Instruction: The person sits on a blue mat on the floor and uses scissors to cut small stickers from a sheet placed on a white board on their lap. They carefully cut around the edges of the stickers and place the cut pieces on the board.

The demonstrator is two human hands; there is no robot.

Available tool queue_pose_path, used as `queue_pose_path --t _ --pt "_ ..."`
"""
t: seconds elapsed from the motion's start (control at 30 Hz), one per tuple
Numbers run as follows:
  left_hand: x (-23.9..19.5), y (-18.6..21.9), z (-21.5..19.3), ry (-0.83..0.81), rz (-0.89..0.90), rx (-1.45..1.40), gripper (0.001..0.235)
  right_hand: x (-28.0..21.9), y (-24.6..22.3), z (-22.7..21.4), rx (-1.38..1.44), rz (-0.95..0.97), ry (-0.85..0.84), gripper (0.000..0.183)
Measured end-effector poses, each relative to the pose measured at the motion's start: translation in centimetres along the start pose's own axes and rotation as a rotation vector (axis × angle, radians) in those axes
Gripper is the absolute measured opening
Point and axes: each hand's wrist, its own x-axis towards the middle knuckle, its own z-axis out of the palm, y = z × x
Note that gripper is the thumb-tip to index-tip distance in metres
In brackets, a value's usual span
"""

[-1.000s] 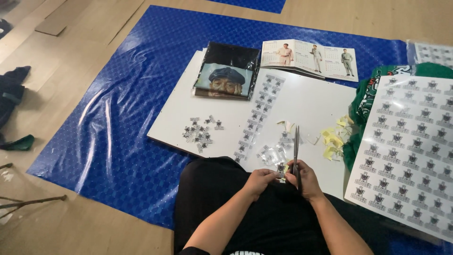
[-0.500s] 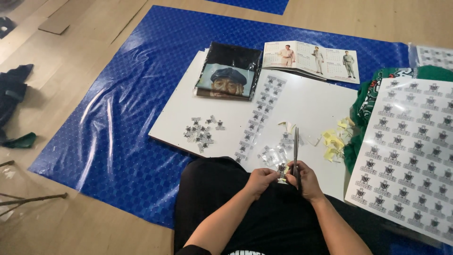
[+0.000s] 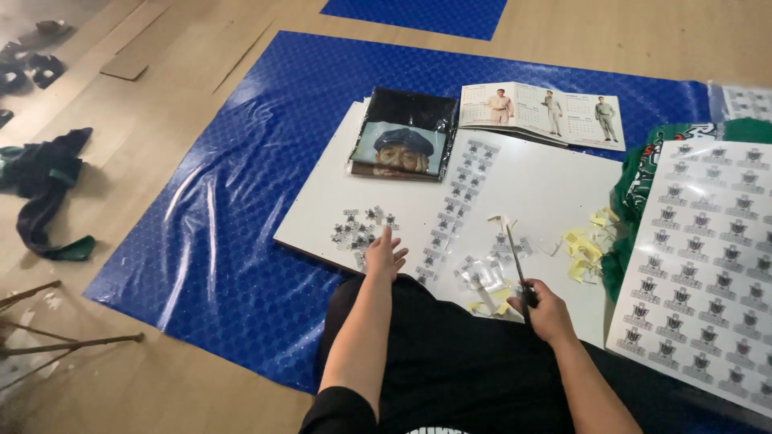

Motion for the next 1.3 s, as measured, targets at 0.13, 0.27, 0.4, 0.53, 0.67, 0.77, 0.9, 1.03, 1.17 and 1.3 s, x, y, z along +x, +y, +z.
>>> queue_pose_path --t 0.13,0.27,0.4,0.53,0.67,0.77,0.9,1.03,1.17,1.3 --pt "7.3 -5.4 -0.6 0.063 -0.049 0.048 0.094 -1.3 -1.7 -0.3 -0.150 0.036 -0.051 0.059" --pt "3.7 -6.2 0.8 -0.161 0.119 0.799 0.066 -2.1 -1.4 -0.2 -0.447 0.056 -0.110 0.053" --pt "1.0 -5.6 1.1 -0.217 0.237 1.141 0.053 -3.3 -1.6 -1.2 -0.470 0.007 -0.157 0.069" --pt "0.8 -5.4 1.0 -0.253 0.252 1.177 0.053 -3.1 -0.4 -3.1 -0.496 0.023 -0.226 0.072" --pt "-1.3 -4.3 1.4 -0.328 0.334 1.300 0.054 -2.4 -0.7 -7.2 -0.937 0.028 -0.240 0.060" --pt "0.5 -6.0 1.3 -0.358 0.400 1.494 0.051 -3.5 -2.8 -8.7 -0.953 0.051 -0.229 0.056" --pt "-0.5 -7.6 2.5 -0.462 0.811 2.040 0.041 -2.9 -1.4 -6.5 -0.794 0.038 -0.139 0.054" --pt "-3.8 -7.4 4.0 -0.659 1.034 2.040 0.033 -2.1 0.9 -5.7 -0.713 0.097 -0.101 0.056" --pt "-10.6 -5.7 5.7 -0.943 1.140 2.201 0.045 -1.3 1.6 -5.7 -0.574 0.149 -0.022 0.055" --pt "-12.2 -8.6 6.1 -1.173 1.236 2.293 0.053 -0.9 2.8 -5.4 -0.619 0.159 -0.076 0.049"
